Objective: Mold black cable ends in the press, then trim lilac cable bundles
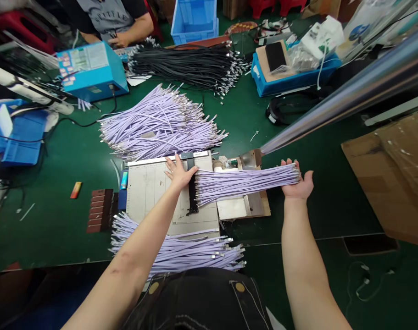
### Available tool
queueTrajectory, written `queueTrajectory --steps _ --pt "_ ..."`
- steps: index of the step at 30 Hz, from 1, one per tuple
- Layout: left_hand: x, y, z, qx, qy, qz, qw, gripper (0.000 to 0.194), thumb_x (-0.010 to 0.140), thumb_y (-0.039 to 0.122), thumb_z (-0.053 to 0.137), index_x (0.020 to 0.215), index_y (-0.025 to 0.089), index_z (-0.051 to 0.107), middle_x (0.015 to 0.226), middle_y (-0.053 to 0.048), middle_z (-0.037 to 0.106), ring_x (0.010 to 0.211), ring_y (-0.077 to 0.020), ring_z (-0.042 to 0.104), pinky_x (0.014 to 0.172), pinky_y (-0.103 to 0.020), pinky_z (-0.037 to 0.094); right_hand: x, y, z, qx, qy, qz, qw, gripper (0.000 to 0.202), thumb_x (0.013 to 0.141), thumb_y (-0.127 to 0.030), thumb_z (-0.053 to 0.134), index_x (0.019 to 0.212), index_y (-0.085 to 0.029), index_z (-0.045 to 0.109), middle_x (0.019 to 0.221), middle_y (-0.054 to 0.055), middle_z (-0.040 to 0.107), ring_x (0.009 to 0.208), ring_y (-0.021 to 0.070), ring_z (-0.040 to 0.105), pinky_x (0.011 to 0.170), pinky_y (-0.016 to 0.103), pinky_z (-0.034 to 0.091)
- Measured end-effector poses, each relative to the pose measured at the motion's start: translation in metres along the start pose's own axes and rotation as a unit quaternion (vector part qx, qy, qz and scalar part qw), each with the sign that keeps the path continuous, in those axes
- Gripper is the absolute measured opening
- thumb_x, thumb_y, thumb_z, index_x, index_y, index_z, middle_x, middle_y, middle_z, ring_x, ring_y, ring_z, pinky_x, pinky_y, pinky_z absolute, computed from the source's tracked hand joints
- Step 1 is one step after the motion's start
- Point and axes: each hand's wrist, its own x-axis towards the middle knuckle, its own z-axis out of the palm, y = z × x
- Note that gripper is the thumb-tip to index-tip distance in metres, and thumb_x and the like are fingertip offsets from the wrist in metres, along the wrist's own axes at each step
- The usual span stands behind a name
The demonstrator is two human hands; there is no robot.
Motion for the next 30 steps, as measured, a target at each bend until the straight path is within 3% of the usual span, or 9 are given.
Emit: queueTrajectory --steps 5,9,13,17,21,26,30 --pt "-0.015 -0.026 -0.006 -0.015 -0.024 0.061 0.998 0.1 0.08 0.055 0.06 0.155 0.013 0.008 0.161 -0.021 -0.015 0.149 -0.0287 -0.015 0.119 -0.048 -0.004 -0.002 0.001 0.001 0.011 0.003 -0.009 1.0 0.057 0.098 -0.057 0.029 0.112 -0.013 0.062 0.116 0.015 0.065 0.117 0.0296 0.06 0.083 0.051 0.057" --pt "-0.026 -0.042 -0.002 0.004 -0.038 0.108 0.993 0.11 0.075 0.055 0.067 0.155 0.01 0.007 0.16 -0.023 -0.018 0.148 -0.0309 -0.018 0.12 -0.047 -0.003 -0.004 0.002 0.002 0.016 0.003 -0.008 1.0 0.057 0.098 -0.057 0.03 0.116 -0.012 0.06 0.117 0.017 0.065 0.118 0.0306 0.059 0.082 0.052 0.057" --pt "-0.027 -0.042 0.001 0.027 -0.037 0.096 0.994 0.115 0.069 0.057 0.072 0.156 0.013 0.01 0.161 -0.022 -0.016 0.147 -0.0345 -0.017 0.119 -0.052 -0.002 -0.007 0.003 0.002 0.03 -0.008 -0.017 0.999 0.057 0.098 -0.055 0.033 0.113 -0.007 0.061 0.118 0.02 0.064 0.121 0.0311 0.057 0.091 0.049 0.055" --pt "-0.027 -0.045 -0.003 0.003 -0.049 0.106 0.993 0.117 0.068 0.054 0.073 0.156 0.017 0.007 0.161 -0.018 -0.018 0.148 -0.0318 -0.017 0.119 -0.05 -0.003 -0.009 0.003 0.002 0.034 -0.01 -0.019 0.999 0.057 0.098 -0.055 0.035 0.111 -0.006 0.061 0.12 0.02 0.063 0.123 0.032 0.055 0.098 0.049 0.052" --pt "-0.03 -0.047 -0.003 0.003 -0.054 0.121 0.991 0.125 0.062 0.059 0.077 0.156 0.016 0.007 0.161 -0.019 -0.018 0.147 -0.0331 -0.017 0.12 -0.05 -0.003 -0.011 0.002 0.002 0.039 -0.012 -0.014 0.999 0.058 0.098 -0.055 0.034 0.113 -0.006 0.061 0.118 0.02 0.064 0.124 0.0327 0.053 0.094 0.05 0.054" --pt "-0.033 -0.04 0.004 0.027 -0.023 0.089 0.995 0.115 0.067 0.058 0.074 0.155 0.014 0.014 0.161 -0.021 -0.016 0.148 -0.0344 -0.014 0.119 -0.051 -0.003 -0.011 0.001 0.002 0.035 -0.012 -0.016 0.999 0.058 0.098 -0.056 0.033 0.116 -0.007 0.059 0.118 0.02 0.064 0.119 0.0305 0.058 0.091 0.049 0.056" --pt "-0.035 -0.039 0.002 0.022 -0.038 0.106 0.993 0.118 0.066 0.055 0.076 0.156 0.016 0.011 0.16 -0.021 -0.019 0.148 -0.0333 -0.015 0.119 -0.051 -0.004 -0.009 0.001 0.0 0.035 -0.004 -0.014 0.999 0.057 0.098 -0.056 0.031 0.118 -0.01 0.059 0.116 0.017 0.065 0.117 0.0296 0.06 0.083 0.049 0.058"
